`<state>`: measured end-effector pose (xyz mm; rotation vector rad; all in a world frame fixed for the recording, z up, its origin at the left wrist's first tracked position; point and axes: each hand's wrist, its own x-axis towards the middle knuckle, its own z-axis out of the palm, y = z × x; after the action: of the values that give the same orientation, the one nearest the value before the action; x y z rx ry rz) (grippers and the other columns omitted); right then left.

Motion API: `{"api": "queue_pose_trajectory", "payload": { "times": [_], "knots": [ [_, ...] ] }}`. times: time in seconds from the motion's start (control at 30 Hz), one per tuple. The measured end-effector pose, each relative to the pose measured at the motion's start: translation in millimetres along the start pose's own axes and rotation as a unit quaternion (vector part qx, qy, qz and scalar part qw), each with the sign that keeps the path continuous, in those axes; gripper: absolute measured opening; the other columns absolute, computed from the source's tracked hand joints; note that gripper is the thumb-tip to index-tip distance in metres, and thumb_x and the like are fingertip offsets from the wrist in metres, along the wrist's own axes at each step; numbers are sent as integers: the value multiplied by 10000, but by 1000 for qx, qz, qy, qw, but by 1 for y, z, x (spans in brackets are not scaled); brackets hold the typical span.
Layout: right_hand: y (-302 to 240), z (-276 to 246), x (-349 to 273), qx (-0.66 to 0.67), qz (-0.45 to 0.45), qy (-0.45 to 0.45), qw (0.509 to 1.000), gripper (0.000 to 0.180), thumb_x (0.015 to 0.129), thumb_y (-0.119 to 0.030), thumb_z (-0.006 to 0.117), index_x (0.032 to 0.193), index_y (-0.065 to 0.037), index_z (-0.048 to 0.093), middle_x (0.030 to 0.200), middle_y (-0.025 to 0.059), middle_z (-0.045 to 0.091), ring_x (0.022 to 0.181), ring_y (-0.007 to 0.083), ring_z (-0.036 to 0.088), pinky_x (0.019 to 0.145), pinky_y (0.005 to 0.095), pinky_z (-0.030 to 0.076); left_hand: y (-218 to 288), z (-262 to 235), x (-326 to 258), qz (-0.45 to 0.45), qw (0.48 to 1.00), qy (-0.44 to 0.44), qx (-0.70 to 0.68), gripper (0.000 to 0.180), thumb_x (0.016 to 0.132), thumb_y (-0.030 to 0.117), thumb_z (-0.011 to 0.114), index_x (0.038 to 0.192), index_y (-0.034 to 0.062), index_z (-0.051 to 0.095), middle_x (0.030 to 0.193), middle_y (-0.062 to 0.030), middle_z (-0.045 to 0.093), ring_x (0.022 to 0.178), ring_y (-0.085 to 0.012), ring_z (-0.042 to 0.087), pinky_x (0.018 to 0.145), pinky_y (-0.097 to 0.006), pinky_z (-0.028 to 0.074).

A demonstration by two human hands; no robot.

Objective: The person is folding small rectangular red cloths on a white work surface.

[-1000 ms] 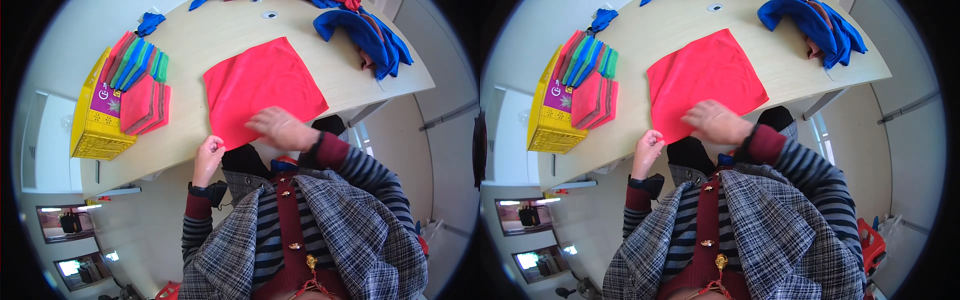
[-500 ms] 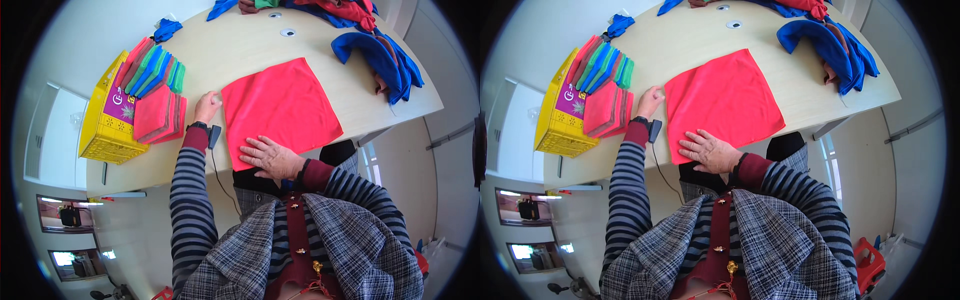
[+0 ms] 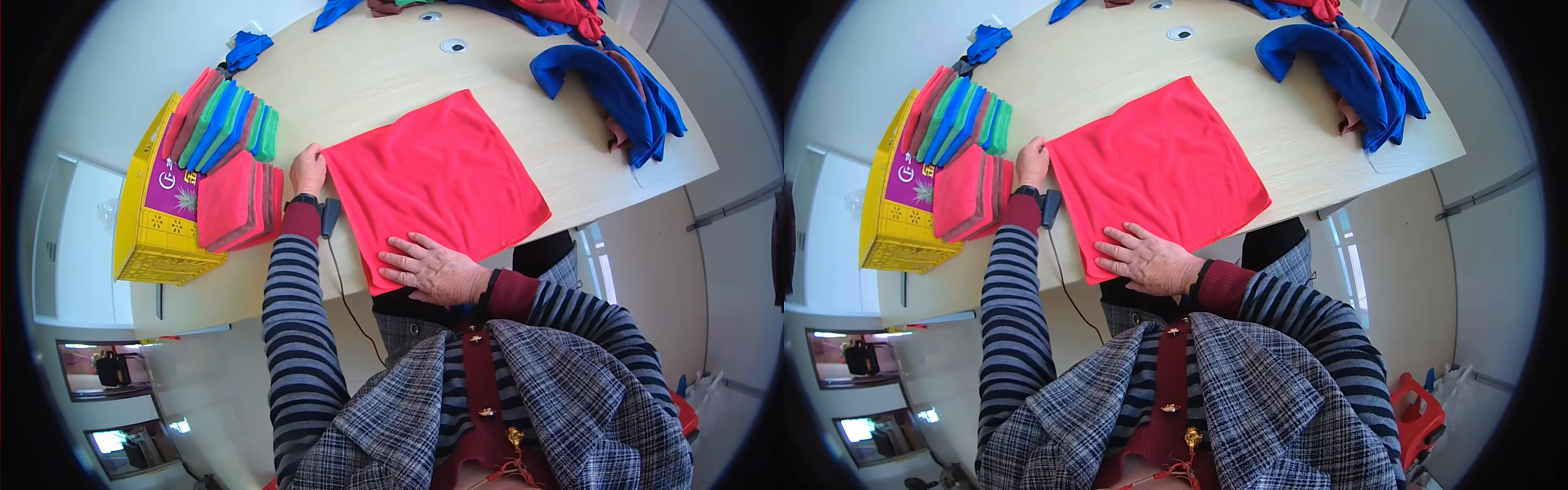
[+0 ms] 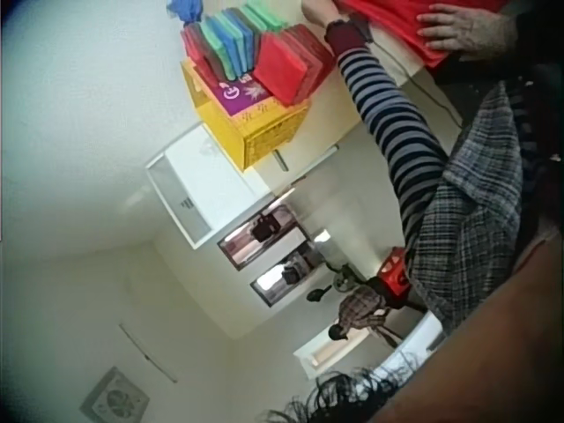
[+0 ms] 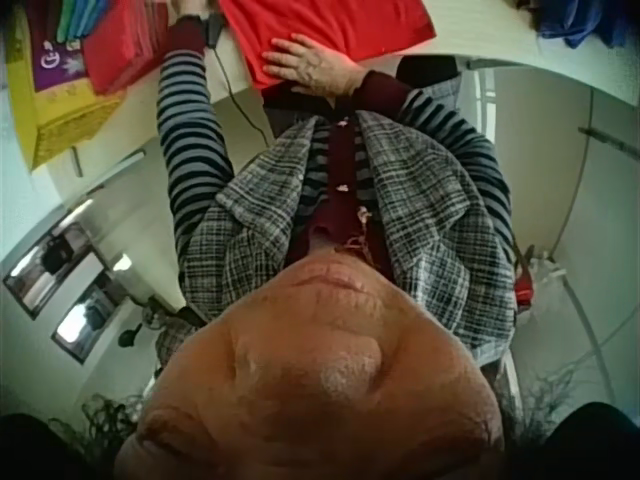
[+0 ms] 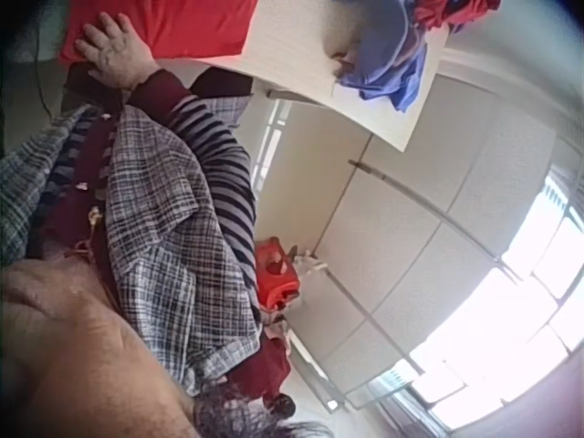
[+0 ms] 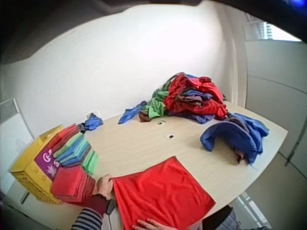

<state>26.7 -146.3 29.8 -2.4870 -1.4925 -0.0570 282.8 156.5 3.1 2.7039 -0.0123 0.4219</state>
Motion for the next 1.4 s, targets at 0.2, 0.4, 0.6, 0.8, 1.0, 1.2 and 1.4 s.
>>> {"api": "queue_pose_trajectory", "payload": {
  "times": [0.2,0.4,0.6,0.8,1.0,1.2,1.4],
  "knots": [
    [-6,0,6,4,-9,-2,1000,742,927,-445,637,1552,-149,367,1635,70,307,1532,316,219,1245,504,185,-31,-20,-4,-2,995,-73,-68,157,877,185,619,959,92,716,864,-152,726,822,-343,704,736,-442,544],
    [-3,-1,-4,55,-12,93,994,555,933,-392,643,1412,-126,560,1508,111,493,1440,303,406,1187,470,325,-18,-21,-18,15,997,-18,-74,188,897,203,644,985,54,719,906,-150,734,887,-310,714,787,-419,551],
    [103,-78,-3,224,151,153,950,187,933,-121,647,1090,-55,724,1010,168,732,949,287,720,850,392,564,-16,-23,-27,63,988,-15,-140,234,913,195,676,1091,46,704,1075,-189,700,993,-311,691,849,-407,542],
    [261,-97,-3,93,380,216,894,281,941,-175,601,1188,-106,714,1122,157,714,1091,323,671,943,389,527,-17,-4,-14,87,988,-30,-126,216,900,179,698,1065,39,692,986,-160,670,901,-294,667,813,-395,540],
    [311,-74,27,16,337,172,925,248,935,-177,573,1124,-110,720,1217,139,676,1161,323,623,978,406,501,-22,6,-7,46,986,-57,-152,170,868,144,728,943,16,644,873,-111,600,789,-243,604,741,-364,521],
    [315,-65,38,10,349,164,922,153,912,-150,593,993,-77,699,1098,150,691,1021,327,653,895,428,521,-27,-3,-12,34,978,-66,-195,154,878,147,729,921,30,640,867,-69,617,781,-171,601,710,-330,510],
    [287,-112,6,124,351,228,900,107,919,-122,615,988,-54,660,916,165,684,867,328,676,777,400,535,-9,-41,-34,-91,908,-119,-391,115,955,165,669,967,56,634,863,7,625,788,-86,580,702,-276,490]
  ]
}}
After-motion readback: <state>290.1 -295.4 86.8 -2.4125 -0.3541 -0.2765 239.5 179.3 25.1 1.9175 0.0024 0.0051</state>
